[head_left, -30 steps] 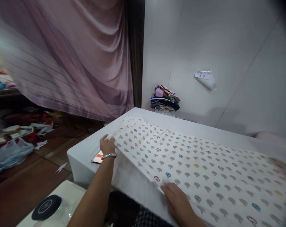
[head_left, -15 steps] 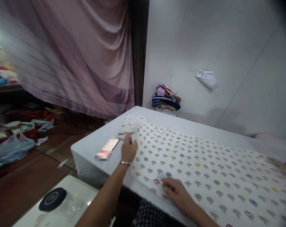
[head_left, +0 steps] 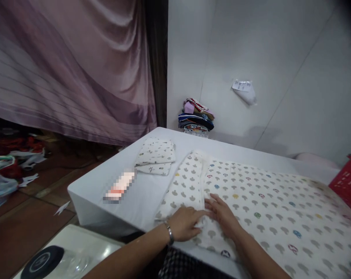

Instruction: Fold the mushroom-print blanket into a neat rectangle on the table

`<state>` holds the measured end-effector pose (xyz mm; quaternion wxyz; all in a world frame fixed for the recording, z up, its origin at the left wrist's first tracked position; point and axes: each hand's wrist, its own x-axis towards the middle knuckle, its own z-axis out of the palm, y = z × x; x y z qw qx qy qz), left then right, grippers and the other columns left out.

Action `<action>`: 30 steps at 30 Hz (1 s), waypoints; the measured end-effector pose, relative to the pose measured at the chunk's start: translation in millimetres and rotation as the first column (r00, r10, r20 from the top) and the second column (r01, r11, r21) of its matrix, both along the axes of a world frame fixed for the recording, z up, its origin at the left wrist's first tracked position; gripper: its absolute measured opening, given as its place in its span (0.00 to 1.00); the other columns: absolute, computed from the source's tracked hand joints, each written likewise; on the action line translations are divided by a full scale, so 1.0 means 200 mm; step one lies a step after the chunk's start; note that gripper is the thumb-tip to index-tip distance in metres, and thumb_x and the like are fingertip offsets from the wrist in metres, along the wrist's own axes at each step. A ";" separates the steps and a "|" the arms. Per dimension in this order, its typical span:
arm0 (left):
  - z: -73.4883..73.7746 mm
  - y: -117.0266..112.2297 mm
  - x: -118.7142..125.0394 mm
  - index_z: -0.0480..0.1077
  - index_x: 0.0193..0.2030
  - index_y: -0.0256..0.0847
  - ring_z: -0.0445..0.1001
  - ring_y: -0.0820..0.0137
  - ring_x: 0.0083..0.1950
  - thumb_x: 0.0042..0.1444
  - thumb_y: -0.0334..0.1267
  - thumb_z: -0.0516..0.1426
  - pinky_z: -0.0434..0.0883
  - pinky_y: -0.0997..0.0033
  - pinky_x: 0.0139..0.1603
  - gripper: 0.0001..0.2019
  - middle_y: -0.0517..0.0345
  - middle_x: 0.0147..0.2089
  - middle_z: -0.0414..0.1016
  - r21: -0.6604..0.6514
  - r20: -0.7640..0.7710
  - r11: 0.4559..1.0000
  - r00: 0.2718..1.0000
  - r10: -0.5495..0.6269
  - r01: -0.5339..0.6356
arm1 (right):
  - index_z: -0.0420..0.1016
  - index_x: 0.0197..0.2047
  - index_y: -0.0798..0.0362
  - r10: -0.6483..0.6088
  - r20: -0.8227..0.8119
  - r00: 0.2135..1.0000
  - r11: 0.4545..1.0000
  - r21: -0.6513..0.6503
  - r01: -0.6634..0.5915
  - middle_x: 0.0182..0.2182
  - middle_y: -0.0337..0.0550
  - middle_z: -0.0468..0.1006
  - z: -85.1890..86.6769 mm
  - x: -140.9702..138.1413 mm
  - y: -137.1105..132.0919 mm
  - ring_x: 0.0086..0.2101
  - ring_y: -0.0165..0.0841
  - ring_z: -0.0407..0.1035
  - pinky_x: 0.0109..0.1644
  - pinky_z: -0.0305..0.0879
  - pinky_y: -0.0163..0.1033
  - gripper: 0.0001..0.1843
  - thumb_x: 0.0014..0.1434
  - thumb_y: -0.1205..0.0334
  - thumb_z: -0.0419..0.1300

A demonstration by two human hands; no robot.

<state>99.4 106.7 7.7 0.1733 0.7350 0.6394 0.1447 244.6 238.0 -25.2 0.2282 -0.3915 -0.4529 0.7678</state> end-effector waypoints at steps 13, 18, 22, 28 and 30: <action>0.13 0.89 -0.36 0.65 0.53 0.42 0.67 0.62 0.52 0.55 0.43 0.53 0.65 0.63 0.50 0.19 0.51 0.54 0.67 0.163 0.067 0.793 0.809 0.584 -0.587 | 0.59 0.61 0.50 0.285 0.011 0.959 0.942 0.179 -0.282 0.36 0.43 0.76 -0.03 -0.03 -0.02 0.25 0.29 0.68 0.25 0.65 0.35 0.38 0.48 0.51 0.63; 0.07 1.18 -0.40 0.62 0.52 0.41 0.58 0.57 0.58 0.49 0.36 0.55 0.59 0.56 0.55 0.21 0.46 0.57 0.62 0.260 -0.163 0.783 0.774 0.612 -0.565 | 0.70 0.52 0.51 0.191 0.178 0.965 0.879 0.406 -0.249 0.41 0.44 0.75 -0.04 -0.11 0.35 0.27 0.28 0.67 0.26 0.64 0.34 0.25 0.50 0.57 0.61; 0.01 1.25 -0.46 0.65 0.45 0.38 0.61 0.57 0.55 0.48 0.29 0.51 0.61 0.56 0.52 0.15 0.46 0.50 0.65 0.237 -0.198 0.755 0.731 0.653 -0.611 | 0.71 0.50 0.54 -0.002 0.300 0.954 0.803 0.569 -0.177 0.45 0.46 0.74 0.01 -0.33 0.80 0.33 0.32 0.69 0.35 0.68 0.38 0.21 0.52 0.62 0.58; -0.03 1.16 -0.65 0.65 0.43 0.41 0.68 0.64 0.48 0.47 0.27 0.50 0.66 0.65 0.44 0.15 0.50 0.49 0.66 0.062 0.034 0.592 0.594 0.803 -0.804 | 0.61 0.60 0.60 -0.107 0.461 0.881 0.763 0.606 -0.225 0.50 0.53 0.71 0.02 -0.70 1.16 0.46 0.39 0.68 0.51 0.61 0.43 0.32 0.51 0.66 0.59; -0.04 1.11 -0.68 0.64 0.45 0.41 0.68 0.64 0.49 0.45 0.27 0.51 0.66 0.66 0.45 0.18 0.50 0.50 0.65 0.034 0.031 0.620 0.621 0.783 -0.784 | 0.60 0.61 0.62 -0.099 0.476 0.874 0.754 0.609 -0.247 0.49 0.53 0.72 0.02 -0.75 1.18 0.46 0.40 0.67 0.52 0.60 0.43 0.34 0.51 0.65 0.59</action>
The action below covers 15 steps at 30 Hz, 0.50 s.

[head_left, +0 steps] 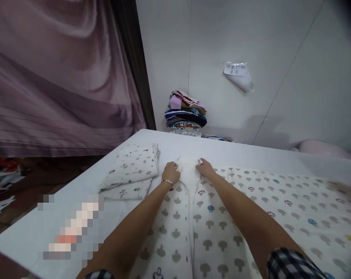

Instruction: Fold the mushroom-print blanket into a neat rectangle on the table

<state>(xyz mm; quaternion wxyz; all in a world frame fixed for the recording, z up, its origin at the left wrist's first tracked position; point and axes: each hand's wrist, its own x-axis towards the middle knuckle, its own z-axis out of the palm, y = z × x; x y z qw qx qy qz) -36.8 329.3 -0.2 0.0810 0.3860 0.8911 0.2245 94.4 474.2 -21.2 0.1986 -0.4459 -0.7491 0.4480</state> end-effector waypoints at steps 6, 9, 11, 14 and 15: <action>-0.01 -0.05 0.00 0.65 0.49 0.41 0.64 0.61 0.53 0.44 0.28 0.54 0.65 0.64 0.47 0.21 0.49 0.55 0.62 -0.180 -0.175 0.974 0.970 -0.171 0.139 | 0.69 0.55 0.51 0.016 0.104 0.994 0.955 0.292 -0.046 0.47 0.44 0.74 0.08 0.07 -0.04 0.45 0.37 0.67 0.51 0.60 0.41 0.24 0.53 0.65 0.55; 0.00 -0.04 -0.01 0.68 0.45 0.40 0.64 0.60 0.53 0.48 0.30 0.53 0.65 0.64 0.46 0.15 0.47 0.53 0.63 -0.173 -0.267 0.982 0.956 -0.124 0.079 | 0.73 0.48 0.48 0.053 0.092 0.994 0.888 0.450 -0.089 0.48 0.41 0.74 0.14 0.14 -0.08 0.47 0.36 0.66 0.52 0.59 0.42 0.19 0.54 0.67 0.53; 0.02 -0.04 -0.04 0.70 0.40 0.39 0.64 0.60 0.52 0.51 0.32 0.52 0.65 0.64 0.46 0.10 0.47 0.51 0.65 -0.097 -0.247 0.994 0.966 -0.071 0.048 | 0.75 0.45 0.49 0.079 0.017 0.997 0.880 0.468 -0.078 0.43 0.42 0.75 0.17 0.16 -0.11 0.44 0.36 0.66 0.52 0.60 0.43 0.17 0.52 0.68 0.54; 0.10 -0.07 -0.08 0.70 0.29 0.38 0.67 0.64 0.46 0.56 0.38 0.51 0.64 0.67 0.46 0.10 0.49 0.43 0.70 0.103 -0.134 0.995 0.991 0.002 0.011 | 0.74 0.42 0.51 0.079 -0.243 0.967 0.969 0.246 -0.017 0.30 0.37 0.72 0.22 0.16 -0.21 0.34 0.32 0.66 0.43 0.66 0.43 0.16 0.48 0.66 0.57; 0.15 -0.09 -0.08 0.69 0.26 0.38 0.68 0.66 0.43 0.57 0.40 0.50 0.64 0.69 0.44 0.13 0.51 0.38 0.71 0.176 -0.076 0.984 0.997 0.020 -0.006 | 0.74 0.42 0.52 0.065 -0.345 0.936 0.993 0.117 -0.025 0.27 0.35 0.68 0.25 0.16 -0.26 0.30 0.30 0.65 0.39 0.68 0.41 0.17 0.46 0.64 0.58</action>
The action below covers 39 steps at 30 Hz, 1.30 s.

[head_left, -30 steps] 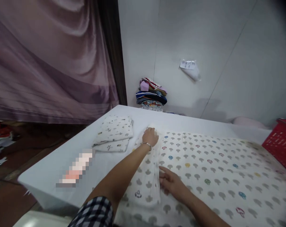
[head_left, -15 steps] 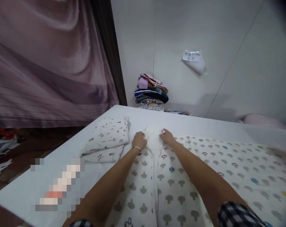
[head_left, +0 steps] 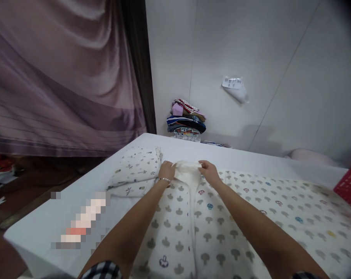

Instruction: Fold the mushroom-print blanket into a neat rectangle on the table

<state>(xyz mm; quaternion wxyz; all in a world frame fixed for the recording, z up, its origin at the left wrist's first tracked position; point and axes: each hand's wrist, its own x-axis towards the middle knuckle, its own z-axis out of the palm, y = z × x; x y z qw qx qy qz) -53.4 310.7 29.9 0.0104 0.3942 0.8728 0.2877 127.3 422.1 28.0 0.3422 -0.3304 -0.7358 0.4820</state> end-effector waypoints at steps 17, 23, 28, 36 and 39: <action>0.25 -0.57 0.70 0.74 0.34 0.44 0.71 0.71 0.41 0.55 0.34 0.52 0.67 0.72 0.43 0.09 0.59 0.37 0.75 0.503 0.034 0.791 0.906 -0.422 0.350 | 0.71 0.41 0.51 -0.035 -0.579 0.814 0.751 -0.553 -0.361 0.25 0.31 0.68 0.20 0.36 -0.82 0.28 0.25 0.66 0.38 0.71 0.38 0.22 0.39 0.68 0.68; 0.28 -0.65 0.73 0.73 0.31 0.42 0.71 0.72 0.36 0.59 0.36 0.49 0.67 0.72 0.39 0.12 0.60 0.34 0.73 0.472 0.071 0.805 0.895 -0.441 0.359 | 0.72 0.43 0.51 0.015 -0.589 0.808 0.778 -0.500 -0.379 0.26 0.33 0.71 0.20 0.39 -0.85 0.29 0.27 0.67 0.39 0.70 0.39 0.23 0.41 0.67 0.68; 0.27 -0.71 0.74 0.73 0.43 0.45 0.71 0.72 0.43 0.61 0.36 0.47 0.67 0.69 0.45 0.14 0.59 0.41 0.74 0.437 -0.037 0.761 0.854 -0.519 0.481 | 0.72 0.42 0.51 -0.027 -0.582 0.813 0.787 -0.513 -0.342 0.26 0.33 0.71 0.20 0.40 -0.87 0.29 0.27 0.67 0.37 0.70 0.38 0.23 0.40 0.66 0.68; 0.19 -0.75 0.77 0.67 0.53 0.41 0.68 0.66 0.51 0.60 0.33 0.47 0.63 0.60 0.53 0.16 0.51 0.49 0.72 0.365 -0.394 0.788 0.849 -0.352 0.496 | 0.72 0.42 0.52 -0.031 -0.603 0.797 0.784 -0.509 -0.356 0.26 0.34 0.73 0.22 0.40 -0.89 0.30 0.28 0.69 0.35 0.71 0.36 0.21 0.41 0.66 0.68; 0.17 -0.76 0.79 0.66 0.54 0.41 0.67 0.66 0.52 0.60 0.33 0.47 0.62 0.60 0.53 0.16 0.50 0.51 0.72 0.360 -0.417 0.803 0.852 -0.317 0.475 | 0.72 0.42 0.53 -0.024 -0.589 0.808 0.783 -0.513 -0.350 0.26 0.34 0.72 0.22 0.41 -0.90 0.29 0.27 0.68 0.35 0.70 0.36 0.21 0.42 0.65 0.67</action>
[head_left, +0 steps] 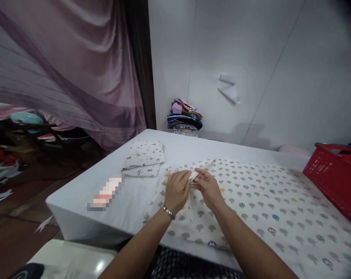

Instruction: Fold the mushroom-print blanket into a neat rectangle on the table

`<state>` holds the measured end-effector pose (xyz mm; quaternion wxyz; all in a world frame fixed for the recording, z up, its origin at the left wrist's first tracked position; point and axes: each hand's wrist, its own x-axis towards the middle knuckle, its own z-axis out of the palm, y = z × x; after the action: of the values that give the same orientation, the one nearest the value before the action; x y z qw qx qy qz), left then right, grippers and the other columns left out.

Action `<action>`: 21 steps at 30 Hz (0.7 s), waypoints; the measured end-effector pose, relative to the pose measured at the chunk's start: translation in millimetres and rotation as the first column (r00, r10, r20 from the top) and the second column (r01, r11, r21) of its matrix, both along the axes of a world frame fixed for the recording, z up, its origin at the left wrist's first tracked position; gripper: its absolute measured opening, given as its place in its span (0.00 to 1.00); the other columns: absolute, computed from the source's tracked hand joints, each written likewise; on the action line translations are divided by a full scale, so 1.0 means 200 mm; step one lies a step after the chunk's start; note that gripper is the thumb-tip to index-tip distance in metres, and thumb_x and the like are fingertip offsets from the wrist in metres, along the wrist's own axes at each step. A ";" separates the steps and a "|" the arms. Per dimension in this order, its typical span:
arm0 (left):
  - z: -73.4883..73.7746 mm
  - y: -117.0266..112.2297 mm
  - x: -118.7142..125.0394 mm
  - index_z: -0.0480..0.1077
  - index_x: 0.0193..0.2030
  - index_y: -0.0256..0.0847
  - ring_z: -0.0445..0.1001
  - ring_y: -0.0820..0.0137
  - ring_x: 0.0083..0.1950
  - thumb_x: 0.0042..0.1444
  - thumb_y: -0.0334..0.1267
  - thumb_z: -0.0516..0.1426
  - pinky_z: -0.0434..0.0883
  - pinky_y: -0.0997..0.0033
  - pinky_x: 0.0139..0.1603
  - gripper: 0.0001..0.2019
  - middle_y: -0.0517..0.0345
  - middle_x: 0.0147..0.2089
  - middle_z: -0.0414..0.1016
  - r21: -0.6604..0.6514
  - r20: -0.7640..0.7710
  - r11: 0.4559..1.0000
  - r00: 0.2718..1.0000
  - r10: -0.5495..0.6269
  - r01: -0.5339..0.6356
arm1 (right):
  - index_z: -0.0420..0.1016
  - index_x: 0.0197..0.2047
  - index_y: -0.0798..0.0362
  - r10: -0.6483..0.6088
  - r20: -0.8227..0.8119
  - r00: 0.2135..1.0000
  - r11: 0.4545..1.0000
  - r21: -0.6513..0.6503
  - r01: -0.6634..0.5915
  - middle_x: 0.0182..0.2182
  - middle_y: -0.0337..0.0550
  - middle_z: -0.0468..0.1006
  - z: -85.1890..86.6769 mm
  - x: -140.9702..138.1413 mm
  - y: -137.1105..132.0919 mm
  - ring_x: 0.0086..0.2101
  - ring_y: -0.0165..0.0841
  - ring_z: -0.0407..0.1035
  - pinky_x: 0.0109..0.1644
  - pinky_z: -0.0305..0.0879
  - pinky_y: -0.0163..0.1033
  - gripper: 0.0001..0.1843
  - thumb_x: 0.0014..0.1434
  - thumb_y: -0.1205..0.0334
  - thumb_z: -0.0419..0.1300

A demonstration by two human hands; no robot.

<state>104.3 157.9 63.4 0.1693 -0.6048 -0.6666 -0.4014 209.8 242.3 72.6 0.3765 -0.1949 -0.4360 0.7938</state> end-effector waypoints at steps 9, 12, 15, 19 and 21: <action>-0.01 -0.01 0.02 0.67 0.53 0.41 0.68 0.61 0.52 0.58 0.40 0.52 0.62 0.58 0.52 0.16 0.48 0.50 0.72 -0.046 -0.016 0.996 0.997 0.081 -0.081 | 0.72 0.44 0.53 0.000 0.089 0.996 0.998 0.061 -0.006 0.27 0.36 0.73 -0.01 0.01 0.01 0.27 0.27 0.67 0.30 0.67 0.33 0.22 0.42 0.64 0.65; 0.00 0.00 0.00 0.70 0.48 0.42 0.69 0.62 0.49 0.57 0.38 0.53 0.64 0.59 0.51 0.13 0.49 0.47 0.74 -0.047 0.048 0.993 0.993 0.109 -0.107 | 0.72 0.45 0.53 0.013 0.122 0.992 0.995 0.095 -0.025 0.30 0.37 0.75 -0.01 0.00 0.00 0.32 0.29 0.69 0.33 0.68 0.35 0.22 0.44 0.63 0.64; 0.01 0.03 -0.06 0.72 0.44 0.43 0.70 0.64 0.47 0.55 0.35 0.52 0.65 0.61 0.50 0.12 0.53 0.45 0.75 -0.068 0.193 0.996 0.978 0.078 -0.066 | 0.70 0.50 0.50 0.045 0.146 0.988 0.989 0.133 -0.065 0.38 0.40 0.77 -0.03 -0.01 -0.01 0.40 0.34 0.70 0.34 0.69 0.36 0.27 0.44 0.62 0.64; 0.04 0.12 -0.26 0.74 0.38 0.42 0.72 0.68 0.41 0.53 0.36 0.51 0.68 0.67 0.44 0.11 0.56 0.38 0.77 -0.128 0.599 0.992 0.797 0.070 0.009 | 0.70 0.51 0.47 0.039 0.219 0.975 0.974 0.208 -0.086 0.44 0.44 0.76 -0.11 0.01 0.00 0.44 0.38 0.70 0.32 0.69 0.37 0.29 0.43 0.62 0.65; 0.08 0.20 -0.40 0.74 0.36 0.40 0.73 0.68 0.36 0.52 0.37 0.52 0.70 0.68 0.39 0.10 0.56 0.34 0.76 -0.187 0.762 0.982 0.629 0.153 -0.012 | 0.73 0.48 0.48 0.038 0.302 0.952 0.965 0.235 -0.113 0.40 0.44 0.78 -0.17 0.05 0.01 0.40 0.38 0.71 0.31 0.68 0.38 0.24 0.44 0.60 0.64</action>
<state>25.0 197.4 78.9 -0.1647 -0.3548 -0.7324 -0.5572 220.6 244.0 38.5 0.2979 -0.2455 -0.5907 0.7085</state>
